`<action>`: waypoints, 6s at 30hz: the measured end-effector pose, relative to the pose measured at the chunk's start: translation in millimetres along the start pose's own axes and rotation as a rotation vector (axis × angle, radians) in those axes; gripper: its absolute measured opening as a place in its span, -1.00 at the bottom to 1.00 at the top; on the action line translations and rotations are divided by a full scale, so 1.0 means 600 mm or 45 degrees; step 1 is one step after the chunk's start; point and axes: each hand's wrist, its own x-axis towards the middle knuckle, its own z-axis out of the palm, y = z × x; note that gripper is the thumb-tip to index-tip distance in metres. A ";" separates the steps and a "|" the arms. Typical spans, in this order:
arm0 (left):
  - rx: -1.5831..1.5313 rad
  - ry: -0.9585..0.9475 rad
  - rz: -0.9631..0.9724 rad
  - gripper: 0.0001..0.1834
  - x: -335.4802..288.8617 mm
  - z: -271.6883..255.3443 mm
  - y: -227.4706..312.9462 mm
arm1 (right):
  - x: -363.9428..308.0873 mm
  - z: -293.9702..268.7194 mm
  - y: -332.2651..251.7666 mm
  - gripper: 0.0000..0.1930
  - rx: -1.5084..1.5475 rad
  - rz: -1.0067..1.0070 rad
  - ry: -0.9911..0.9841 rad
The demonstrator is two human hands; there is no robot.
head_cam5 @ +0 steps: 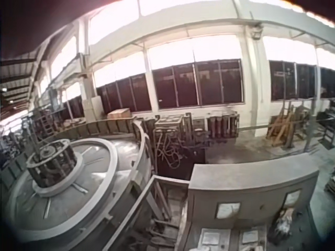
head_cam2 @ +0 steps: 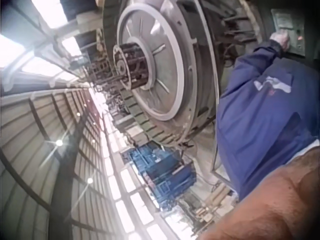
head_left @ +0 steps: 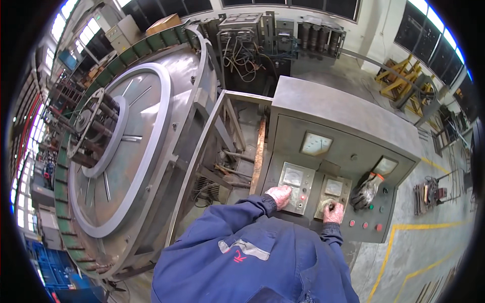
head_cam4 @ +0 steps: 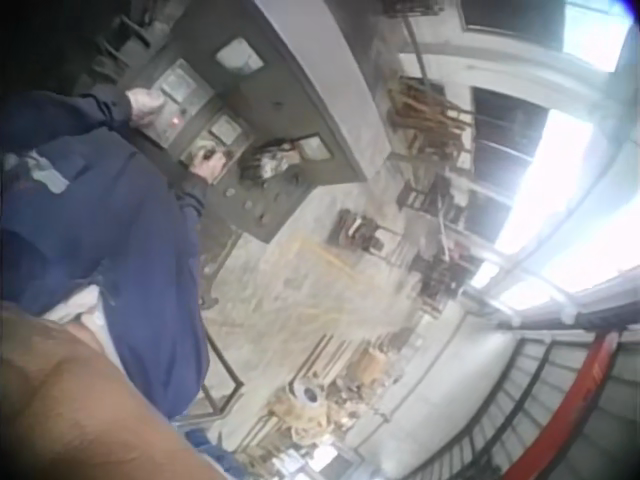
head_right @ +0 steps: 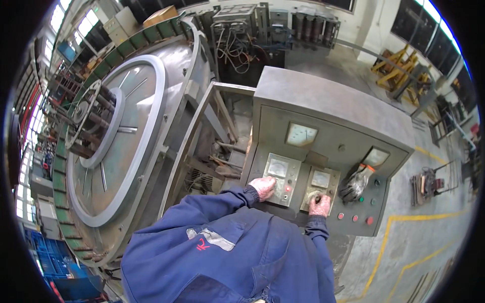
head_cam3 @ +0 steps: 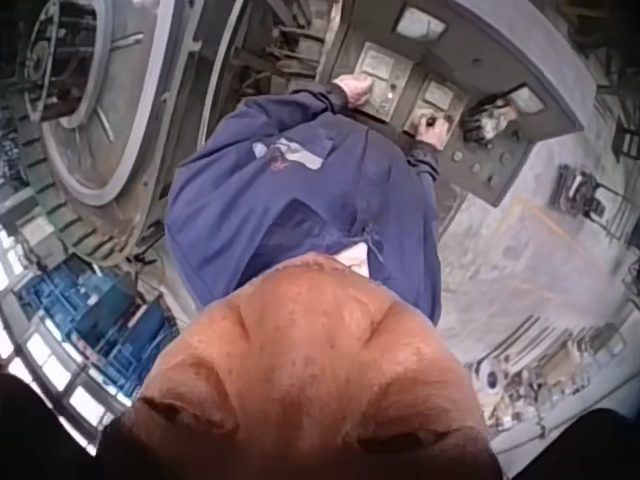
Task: Operating an industrial machine control panel by pressing buttons in a timed sequence
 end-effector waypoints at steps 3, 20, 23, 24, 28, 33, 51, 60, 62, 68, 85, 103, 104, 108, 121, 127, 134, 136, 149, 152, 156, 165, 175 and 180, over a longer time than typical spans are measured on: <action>0.002 0.036 0.038 -0.64 0.003 0.017 -0.012 | 0.000 0.000 -0.004 -0.76 0.010 -0.013 0.009; -0.006 0.044 0.019 -0.63 0.004 0.025 -0.020 | -0.003 0.001 0.001 -0.71 -0.057 -0.016 -0.011; 0.002 0.046 0.037 -0.63 0.006 0.034 -0.027 | -0.003 0.000 -0.002 -0.71 -0.025 -0.022 -0.018; -0.004 0.049 0.037 -0.63 0.006 0.033 -0.026 | -0.003 0.000 -0.002 -0.71 -0.016 -0.017 -0.014; -0.025 0.047 0.018 -0.68 0.005 0.020 -0.017 | -0.004 -0.004 -0.007 -0.71 -0.010 0.026 -0.023; -0.032 0.062 0.022 -0.69 0.003 0.022 -0.018 | -0.003 -0.006 -0.010 -0.70 -0.048 -0.014 -0.019; 0.005 0.037 0.026 -0.62 0.003 0.015 -0.011 | -0.001 -0.005 -0.010 -0.72 -0.006 -0.031 0.019; 0.082 0.129 0.127 -0.74 0.000 0.067 -0.058 | -0.010 0.004 -0.017 -0.76 -0.060 -0.081 0.000; 0.010 0.110 0.174 -0.72 0.016 0.067 -0.058 | -0.010 -0.002 0.000 -0.79 -0.048 -0.084 0.068; -0.002 0.134 0.196 -0.70 0.008 0.008 -0.007 | 0.002 -0.004 -0.010 -0.69 -0.067 0.038 -0.053; 0.049 0.069 0.103 -0.59 0.003 0.005 0.001 | -0.008 -0.018 -0.026 -0.70 0.001 0.108 -0.048; 0.054 0.065 0.113 -0.60 0.008 0.014 -0.006 | -0.009 -0.010 -0.012 -0.69 -0.013 0.088 -0.034; 0.057 0.052 0.102 -0.60 0.008 0.012 -0.003 | -0.009 -0.010 -0.011 -0.69 -0.011 0.082 -0.024; 0.033 0.073 0.118 -0.60 0.006 0.011 -0.005 | -0.009 -0.009 -0.013 -0.68 -0.018 0.064 -0.012; 0.042 0.076 0.123 -0.60 0.008 0.010 -0.004 | -0.010 -0.005 -0.008 -0.69 0.019 0.072 -0.024; 0.035 0.080 0.118 -0.60 0.008 0.013 -0.008 | -0.012 -0.009 -0.014 -0.72 0.031 0.060 0.019; 0.035 0.083 0.106 -0.61 0.006 0.009 -0.002 | -0.009 -0.012 -0.018 -0.72 0.025 0.079 -0.015; 0.039 0.087 0.110 -0.61 0.005 0.008 -0.001 | -0.009 -0.013 -0.019 -0.72 0.027 0.090 -0.033; 0.042 0.095 0.134 -0.61 0.006 0.009 -0.003 | -0.010 -0.016 -0.021 -0.71 0.026 0.087 -0.036; 0.054 0.090 0.133 -0.61 0.007 0.009 -0.002 | -0.010 -0.016 -0.021 -0.72 0.021 0.090 -0.030; 0.048 0.098 0.139 -0.60 0.006 0.010 -0.002 | -0.010 -0.017 -0.023 -0.72 0.011 0.101 -0.042; 0.044 0.094 0.121 -0.60 0.006 0.007 0.000 | -0.009 -0.010 -0.013 -0.71 -0.033 0.091 -0.045; 0.034 0.093 0.127 -0.61 0.007 0.009 -0.002 | -0.007 -0.023 -0.029 -0.70 -0.018 0.102 -0.082; 0.055 0.097 0.116 -0.61 0.008 0.010 0.000 | -0.007 -0.016 -0.022 -0.67 0.039 0.059 -0.088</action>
